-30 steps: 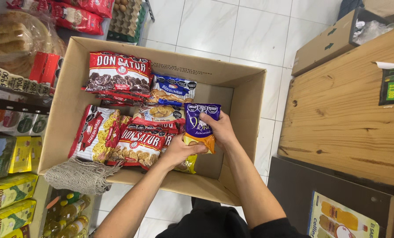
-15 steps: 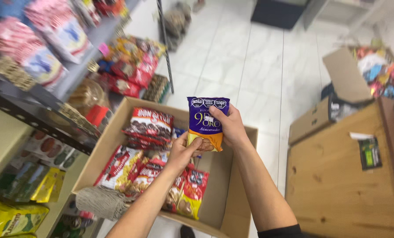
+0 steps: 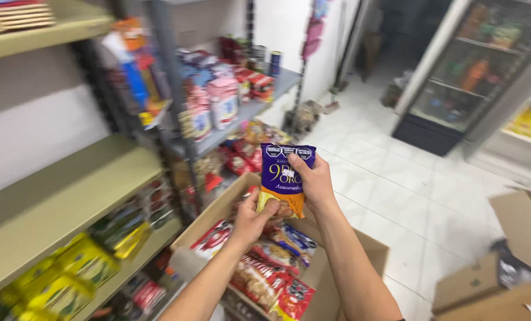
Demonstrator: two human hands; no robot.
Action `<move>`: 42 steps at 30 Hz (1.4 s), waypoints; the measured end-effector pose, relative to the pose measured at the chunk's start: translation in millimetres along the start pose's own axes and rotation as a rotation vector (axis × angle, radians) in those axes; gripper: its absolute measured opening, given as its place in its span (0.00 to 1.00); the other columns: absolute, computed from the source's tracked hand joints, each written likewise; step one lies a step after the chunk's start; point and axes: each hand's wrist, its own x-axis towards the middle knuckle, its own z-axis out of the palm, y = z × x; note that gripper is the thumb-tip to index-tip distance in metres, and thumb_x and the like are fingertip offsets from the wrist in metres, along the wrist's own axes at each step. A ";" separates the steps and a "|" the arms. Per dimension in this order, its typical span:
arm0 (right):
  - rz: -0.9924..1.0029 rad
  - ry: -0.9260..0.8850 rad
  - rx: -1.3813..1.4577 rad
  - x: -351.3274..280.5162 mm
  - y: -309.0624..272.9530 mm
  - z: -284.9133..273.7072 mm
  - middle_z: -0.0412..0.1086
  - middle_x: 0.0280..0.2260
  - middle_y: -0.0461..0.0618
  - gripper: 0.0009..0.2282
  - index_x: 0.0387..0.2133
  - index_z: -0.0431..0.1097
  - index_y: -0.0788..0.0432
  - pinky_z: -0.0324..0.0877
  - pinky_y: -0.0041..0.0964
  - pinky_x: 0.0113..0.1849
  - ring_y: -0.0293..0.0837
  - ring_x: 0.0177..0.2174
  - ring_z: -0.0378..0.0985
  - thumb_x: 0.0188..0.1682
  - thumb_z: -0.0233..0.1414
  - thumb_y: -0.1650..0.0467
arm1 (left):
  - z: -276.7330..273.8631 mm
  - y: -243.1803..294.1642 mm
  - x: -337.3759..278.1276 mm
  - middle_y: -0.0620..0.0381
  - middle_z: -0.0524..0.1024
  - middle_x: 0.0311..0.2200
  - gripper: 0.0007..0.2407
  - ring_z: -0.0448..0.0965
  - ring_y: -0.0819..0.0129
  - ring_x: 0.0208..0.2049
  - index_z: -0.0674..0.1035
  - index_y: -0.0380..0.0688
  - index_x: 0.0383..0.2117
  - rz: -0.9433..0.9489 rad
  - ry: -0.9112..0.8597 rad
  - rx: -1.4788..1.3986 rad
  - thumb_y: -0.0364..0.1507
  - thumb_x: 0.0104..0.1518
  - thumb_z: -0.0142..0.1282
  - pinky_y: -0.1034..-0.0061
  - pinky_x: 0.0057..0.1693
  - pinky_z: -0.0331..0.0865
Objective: The person picks up bags of snacks from a large cardboard box and places them onto a metal shelf in organized rows.
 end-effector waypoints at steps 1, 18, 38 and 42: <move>0.009 -0.034 0.010 -16.2 -8.9 29.0 0.80 0.28 0.57 0.12 0.37 0.77 0.64 0.83 0.42 0.32 0.48 0.28 0.86 0.50 0.69 0.68 | -15.4 12.6 -9.7 0.48 0.84 0.40 0.21 0.88 0.59 0.41 0.81 0.40 0.52 0.020 0.030 0.003 0.32 0.54 0.77 0.61 0.47 0.88; 0.148 -0.610 0.043 -307.3 97.5 368.4 0.81 0.32 0.47 0.14 0.40 0.80 0.59 0.79 0.36 0.37 0.36 0.33 0.79 0.42 0.74 0.73 | -304.8 141.1 -351.1 0.45 0.88 0.36 0.22 0.88 0.62 0.35 0.83 0.37 0.50 0.324 0.616 0.100 0.26 0.48 0.81 0.67 0.42 0.88; -0.235 -0.788 -0.163 -283.4 318.5 648.5 0.76 0.48 0.53 0.21 0.54 0.77 0.54 0.69 0.48 0.54 0.49 0.48 0.75 0.51 0.67 0.59 | -526.2 246.5 -336.5 0.52 0.79 0.56 0.30 0.74 0.52 0.61 0.76 0.47 0.66 0.061 1.260 1.002 0.48 0.62 0.66 0.49 0.67 0.64; -0.440 -0.750 -0.223 -282.3 340.2 662.3 0.61 0.62 0.59 0.29 0.63 0.71 0.55 0.54 0.62 0.65 0.65 0.61 0.61 0.54 0.61 0.52 | -570.3 226.2 -321.9 0.59 0.82 0.54 0.28 0.76 0.58 0.60 0.78 0.51 0.62 0.050 1.342 1.155 0.52 0.60 0.66 0.49 0.63 0.60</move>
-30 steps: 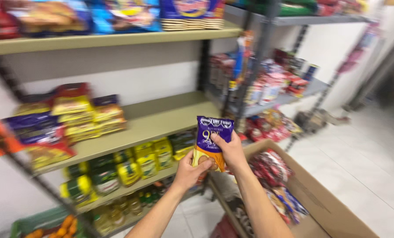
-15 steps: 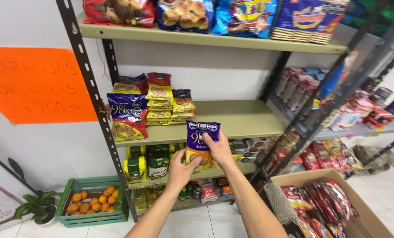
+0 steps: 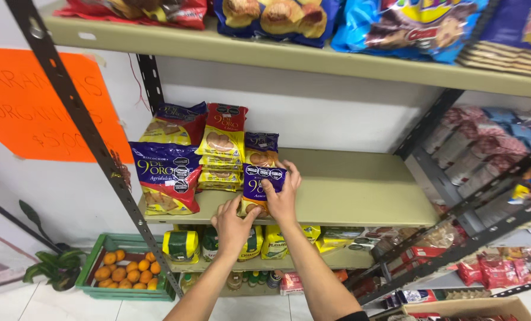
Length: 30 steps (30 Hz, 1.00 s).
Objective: The person picks up bags of snacks from a large cardboard box and places them onto a metal shelf in organized rows.
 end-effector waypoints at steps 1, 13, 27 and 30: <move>0.009 -0.009 0.003 -0.1 6.4 3.8 0.61 0.62 0.59 0.29 0.63 0.71 0.55 0.54 0.62 0.65 0.65 0.61 0.61 0.54 0.61 0.52 | 2.6 -2.3 2.7 0.59 0.82 0.54 0.28 0.76 0.58 0.60 0.78 0.51 0.62 -0.012 -0.002 0.005 0.52 0.60 0.66 0.49 0.63 0.60; 0.174 -0.039 0.197 -6.8 4.5 16.9 0.54 0.71 0.72 0.33 0.72 0.59 0.58 0.48 0.66 0.69 0.71 0.70 0.53 0.55 0.60 0.60 | 20.7 -27.0 22.0 0.68 0.83 0.51 0.22 0.80 0.67 0.56 0.81 0.64 0.59 0.061 0.010 0.016 0.53 0.64 0.60 0.57 0.63 0.60; 0.250 -0.045 0.208 1.5 -4.9 17.9 0.57 0.69 0.72 0.33 0.70 0.62 0.57 0.51 0.66 0.68 0.71 0.70 0.56 0.51 0.63 0.61 | 16.1 -24.7 27.5 0.64 0.81 0.54 0.23 0.79 0.63 0.59 0.79 0.61 0.64 0.039 -0.058 0.020 0.53 0.67 0.55 0.57 0.64 0.58; 0.271 -0.052 0.226 3.6 -3.8 18.8 0.58 0.69 0.71 0.33 0.70 0.62 0.56 0.50 0.66 0.68 0.70 0.70 0.57 0.51 0.63 0.61 | 18.6 -25.4 29.5 0.65 0.81 0.53 0.22 0.78 0.64 0.59 0.79 0.63 0.64 0.043 -0.055 0.026 0.53 0.68 0.55 0.57 0.63 0.59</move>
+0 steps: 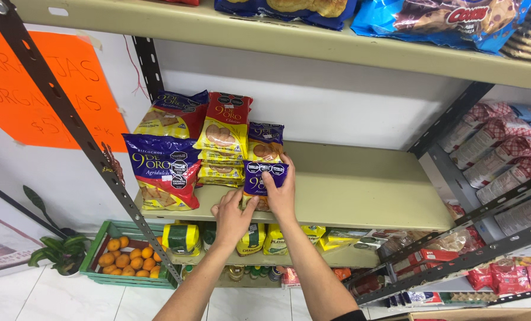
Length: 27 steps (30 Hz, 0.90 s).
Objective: The person picks up bags of snacks from a large cardboard box and places them onto a metal shelf in organized rows.
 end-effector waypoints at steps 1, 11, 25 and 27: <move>0.000 0.001 0.000 0.5 1.4 0.1 0.58 0.69 0.71 0.33 0.70 0.62 0.56 0.50 0.66 0.68 0.70 0.70 0.57 0.51 0.63 0.61 | -0.4 0.4 0.2 0.65 0.81 0.53 0.22 0.78 0.64 0.59 0.79 0.63 0.64 0.000 -0.001 0.000 0.53 0.68 0.55 0.57 0.63 0.59; 0.080 0.007 0.068 -8.3 -20.5 0.0 0.53 0.71 0.74 0.39 0.76 0.52 0.53 0.50 0.69 0.69 0.72 0.70 0.54 0.52 0.61 0.61 | -6.9 5.9 -0.2 0.62 0.79 0.57 0.23 0.76 0.61 0.61 0.77 0.61 0.66 -0.018 -0.043 -0.014 0.53 0.70 0.49 0.55 0.65 0.57; 0.179 0.030 0.100 -15.2 -40.5 7.8 0.56 0.70 0.71 0.32 0.76 0.53 0.51 0.52 0.63 0.69 0.69 0.71 0.56 0.58 0.52 0.60 | 5.8 -0.7 15.4 0.64 0.80 0.55 0.25 0.76 0.63 0.61 0.77 0.64 0.66 -0.039 -0.055 -0.065 0.56 0.74 0.36 0.54 0.66 0.56; 0.182 0.036 0.103 -14.4 -39.6 8.2 0.57 0.70 0.71 0.32 0.76 0.54 0.51 0.52 0.63 0.69 0.69 0.70 0.57 0.57 0.53 0.60 | 6.5 -1.5 18.0 0.61 0.80 0.56 0.25 0.76 0.60 0.61 0.78 0.62 0.66 -0.052 -0.058 -0.059 0.55 0.74 0.38 0.52 0.67 0.56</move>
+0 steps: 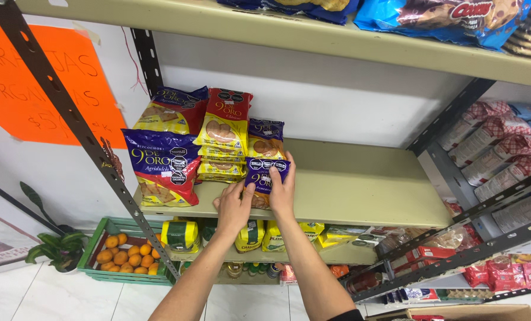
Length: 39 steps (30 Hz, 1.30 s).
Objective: The person picks up bags of snacks from a large cardboard box and places them onto a metal shelf in organized rows.
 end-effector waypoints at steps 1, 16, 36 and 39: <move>0.001 0.001 0.000 -0.6 -0.6 -0.2 0.57 0.70 0.71 0.32 0.76 0.54 0.51 0.52 0.63 0.69 0.69 0.70 0.57 0.57 0.53 0.60 | -1.5 1.5 -1.3 0.61 0.80 0.56 0.25 0.76 0.60 0.61 0.78 0.62 0.66 0.000 -0.001 0.000 0.55 0.74 0.38 0.52 0.67 0.56; -0.075 0.000 0.002 14.0 26.0 -9.6 0.54 0.72 0.69 0.39 0.77 0.51 0.51 0.51 0.61 0.70 0.67 0.71 0.55 0.52 0.59 0.59 | -26.9 17.9 -10.7 0.55 0.79 0.59 0.30 0.74 0.57 0.65 0.77 0.51 0.66 -0.027 -0.029 -0.020 0.58 0.70 0.40 0.51 0.69 0.54; 0.074 0.239 -0.037 -260.8 101.0 -272.2 0.83 0.48 0.56 0.14 0.53 0.76 0.63 0.77 0.36 0.51 0.44 0.50 0.85 0.52 0.59 0.76 | 7.5 37.2 -193.9 0.55 0.81 0.50 0.27 0.76 0.56 0.54 0.84 0.49 0.51 0.657 0.058 -0.201 0.56 0.67 0.41 0.60 0.59 0.61; 0.112 0.437 -0.150 -333.7 58.7 -351.2 0.83 0.39 0.51 0.07 0.43 0.79 0.60 0.74 0.35 0.50 0.42 0.44 0.84 0.54 0.58 0.73 | 38.6 78.8 -245.6 0.56 0.81 0.43 0.20 0.77 0.55 0.44 0.84 0.48 0.46 0.809 -0.110 -0.288 0.48 0.68 0.46 0.63 0.52 0.62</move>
